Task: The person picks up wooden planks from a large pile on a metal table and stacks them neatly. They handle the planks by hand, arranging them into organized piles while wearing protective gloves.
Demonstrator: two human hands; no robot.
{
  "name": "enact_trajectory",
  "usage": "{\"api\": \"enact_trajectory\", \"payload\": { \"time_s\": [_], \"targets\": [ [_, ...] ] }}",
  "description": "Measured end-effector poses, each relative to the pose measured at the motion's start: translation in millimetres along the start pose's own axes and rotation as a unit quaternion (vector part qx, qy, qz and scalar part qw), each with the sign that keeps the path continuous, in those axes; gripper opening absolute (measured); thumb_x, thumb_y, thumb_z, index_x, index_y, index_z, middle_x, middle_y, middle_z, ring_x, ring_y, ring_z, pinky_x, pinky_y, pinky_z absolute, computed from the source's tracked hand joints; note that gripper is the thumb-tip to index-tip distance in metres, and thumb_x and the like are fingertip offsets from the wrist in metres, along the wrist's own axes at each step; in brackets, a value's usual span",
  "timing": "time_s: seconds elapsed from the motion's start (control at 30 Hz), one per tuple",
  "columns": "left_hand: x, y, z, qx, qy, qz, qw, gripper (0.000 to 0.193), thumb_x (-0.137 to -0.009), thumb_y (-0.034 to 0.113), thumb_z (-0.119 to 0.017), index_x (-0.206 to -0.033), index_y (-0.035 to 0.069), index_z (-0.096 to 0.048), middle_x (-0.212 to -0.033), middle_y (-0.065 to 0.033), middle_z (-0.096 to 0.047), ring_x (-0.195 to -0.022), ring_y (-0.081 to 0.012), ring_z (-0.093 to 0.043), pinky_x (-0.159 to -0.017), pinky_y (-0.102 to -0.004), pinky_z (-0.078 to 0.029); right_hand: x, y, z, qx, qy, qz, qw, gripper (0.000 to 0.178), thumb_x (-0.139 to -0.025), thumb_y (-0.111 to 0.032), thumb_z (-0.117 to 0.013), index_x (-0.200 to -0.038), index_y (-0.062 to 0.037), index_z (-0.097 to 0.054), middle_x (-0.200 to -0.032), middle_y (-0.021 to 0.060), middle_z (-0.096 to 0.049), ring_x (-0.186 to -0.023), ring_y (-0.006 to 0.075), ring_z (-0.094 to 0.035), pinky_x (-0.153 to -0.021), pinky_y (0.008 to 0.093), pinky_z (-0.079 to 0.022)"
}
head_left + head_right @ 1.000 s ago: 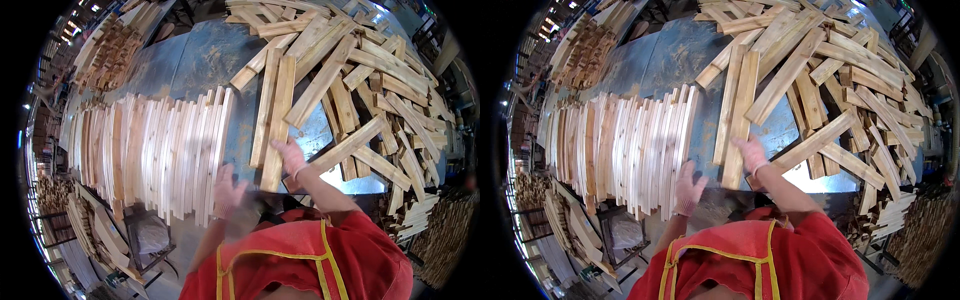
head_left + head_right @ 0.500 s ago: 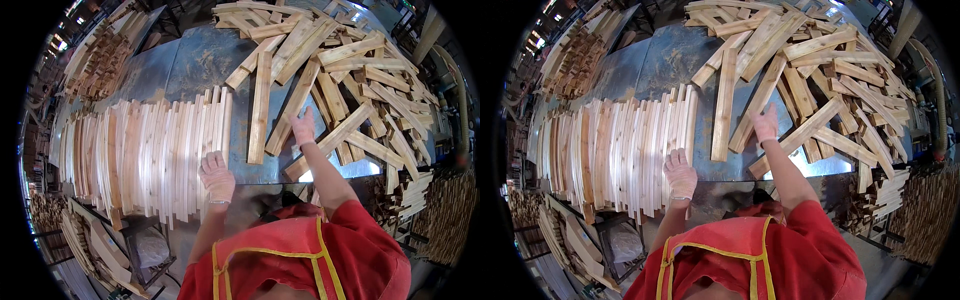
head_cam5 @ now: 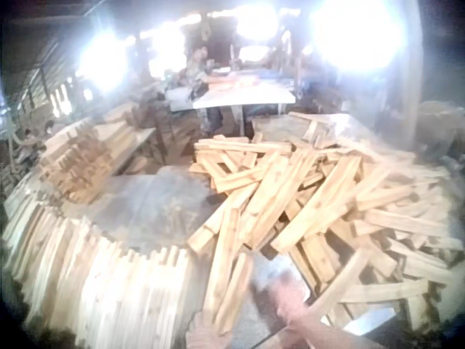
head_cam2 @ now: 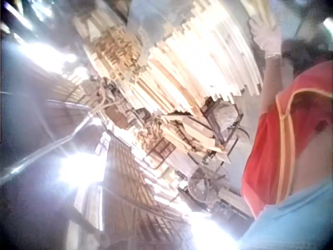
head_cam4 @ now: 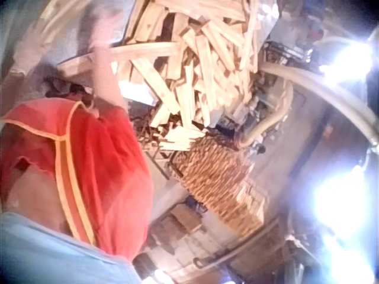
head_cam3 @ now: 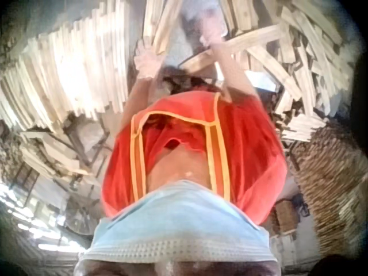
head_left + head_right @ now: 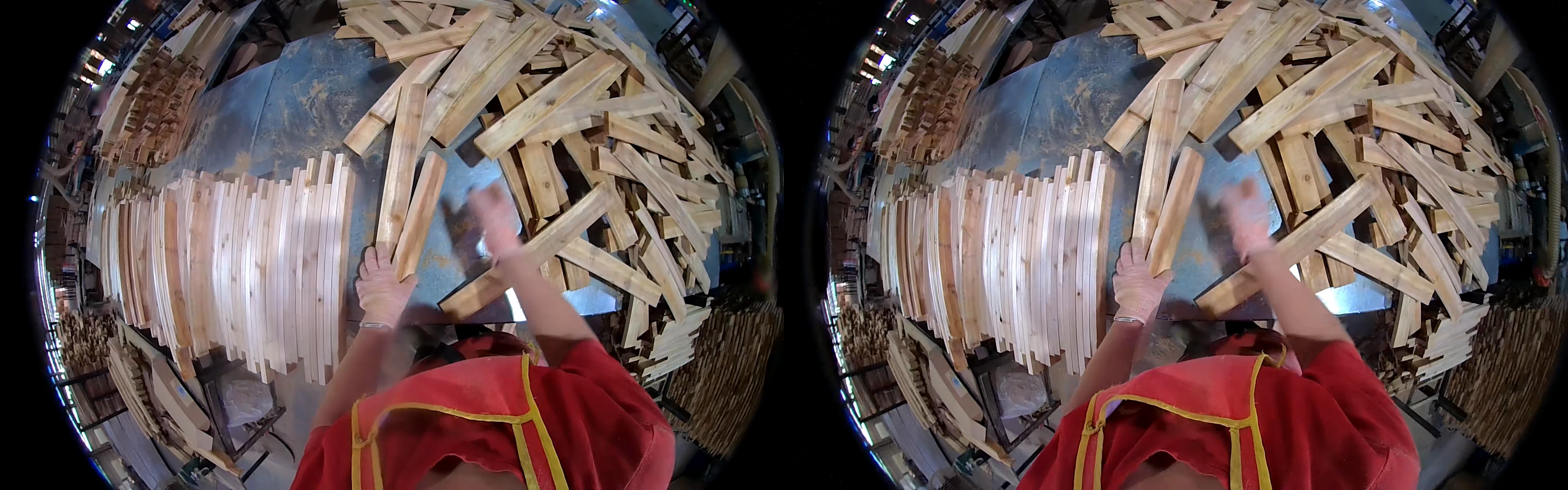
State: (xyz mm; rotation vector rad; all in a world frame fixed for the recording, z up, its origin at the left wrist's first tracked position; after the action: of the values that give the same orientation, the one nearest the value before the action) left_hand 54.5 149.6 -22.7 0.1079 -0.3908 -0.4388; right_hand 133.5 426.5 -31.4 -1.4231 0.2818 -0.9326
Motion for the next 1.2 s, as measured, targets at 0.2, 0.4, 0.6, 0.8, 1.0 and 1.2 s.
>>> {"api": "enact_trajectory", "payload": {
  "time_s": [0.2, 0.4, 0.6, 0.8, 1.0, 1.2],
  "targets": [
    [-1.5, 28.0, 16.7, 0.0, 0.054, -0.039, 0.998, 0.11, -0.071, 0.043, -0.088, -0.161, 0.012, -0.033, -0.159, -0.0191, -0.041, -0.139, -0.0403, -0.049, -0.106, -0.0512, -0.048, -171.8, -18.0, 48.2, -0.406, 0.072, -0.11, 0.904, 0.027, -0.094, -0.015, -0.072, -0.117, -0.0048, -0.062, -0.09, 0.0067, -0.063, -0.073, 0.0182, -0.062, -0.063, 0.0347, -0.053],
    [29.0, -3.7, -2.4, -0.009, 0.002, -0.03, 1.0, 0.111, -0.07, 0.041, -0.087, -0.162, 0.011, -0.033, -0.154, -0.0204, -0.047, -0.133, -0.0409, -0.054, -0.102, -0.0512, -0.051, -87.6, -19.7, 32.0, -0.334, -0.045, -0.047, 0.94, 0.024, -0.092, -0.003, -0.068, -0.116, -0.0044, -0.064, -0.081, 0.0038, -0.063, -0.067, 0.0146, -0.059, -0.059, 0.0313, -0.051],
    [-15.5, 36.5, 48.3, 0.052, 0.184, -0.095, 0.977, 0.112, -0.077, 0.034, -0.085, -0.166, 0.01, -0.022, -0.155, -0.0255, -0.046, -0.127, -0.0464, -0.059, -0.106, -0.0514, -0.052, 36.1, 27.9, 8.1, -0.246, -0.024, -0.082, 0.965, 0.041, -0.095, -0.015, -0.075, -0.133, -0.0033, -0.064, -0.088, 0.0019, -0.065, -0.071, 0.0121, -0.059, -0.065, 0.0259, -0.05],
    [-18.5, -0.1, 18.6, 0.119, 0.011, -0.043, 0.992, 0.117, -0.076, 0.028, -0.083, -0.169, 0.01, -0.015, -0.158, -0.0226, -0.042, -0.131, -0.0458, -0.057, -0.105, -0.0486, -0.053, 77.9, 48.0, 63.8, 0.145, 0.254, 0.205, 0.934, 0.065, -0.09, -0.024, -0.081, -0.143, 0.0053, -0.056, -0.131, 0.0194, -0.067, -0.12, 0.0272, -0.065, -0.104, 0.0383, -0.05],
    [95.9, -66.5, -19.2, 0.68, -0.199, -0.015, 0.706, 0.108, -0.078, -0.008, -0.072, -0.171, 0.013, -0.02, -0.14, -0.0123, -0.057, -0.121, -0.0242, -0.061, -0.097, -0.0333, -0.053, 108.1, 103.0, 89.0, -0.181, 0.367, -0.004, 0.912, 0.067, -0.084, -0.018, -0.084, -0.14, 0.0037, -0.054, -0.13, 0.0172, -0.065, -0.111, 0.0276, -0.065, -0.098, 0.0398, -0.052],
    [129.3, -92.8, -11.7, 0.727, -0.24, 0.042, 0.642, 0.092, -0.081, -0.002, -0.075, -0.163, 0.01, -0.034, -0.109, -0.0118, -0.066, -0.086, -0.0199, -0.068, -0.075, -0.0323, -0.057, 124.4, 122.0, -10.5, -0.197, 0.217, -0.034, 0.955, 0.057, -0.089, -0.012, -0.075, -0.142, -0.0042, -0.054, -0.118, 0.0112, -0.069, -0.106, 0.024, -0.065, -0.093, 0.04, -0.054]
  ]
}}
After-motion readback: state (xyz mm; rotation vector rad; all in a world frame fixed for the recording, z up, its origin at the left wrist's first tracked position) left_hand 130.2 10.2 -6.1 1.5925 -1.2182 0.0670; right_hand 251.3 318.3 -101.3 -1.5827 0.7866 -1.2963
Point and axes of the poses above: each hand's wrist, its own x-axis away from the middle knuckle, its own z-axis out of the back of the hand, y = z × x, the point moved 6 cm from there along -x, towards the middle knuckle
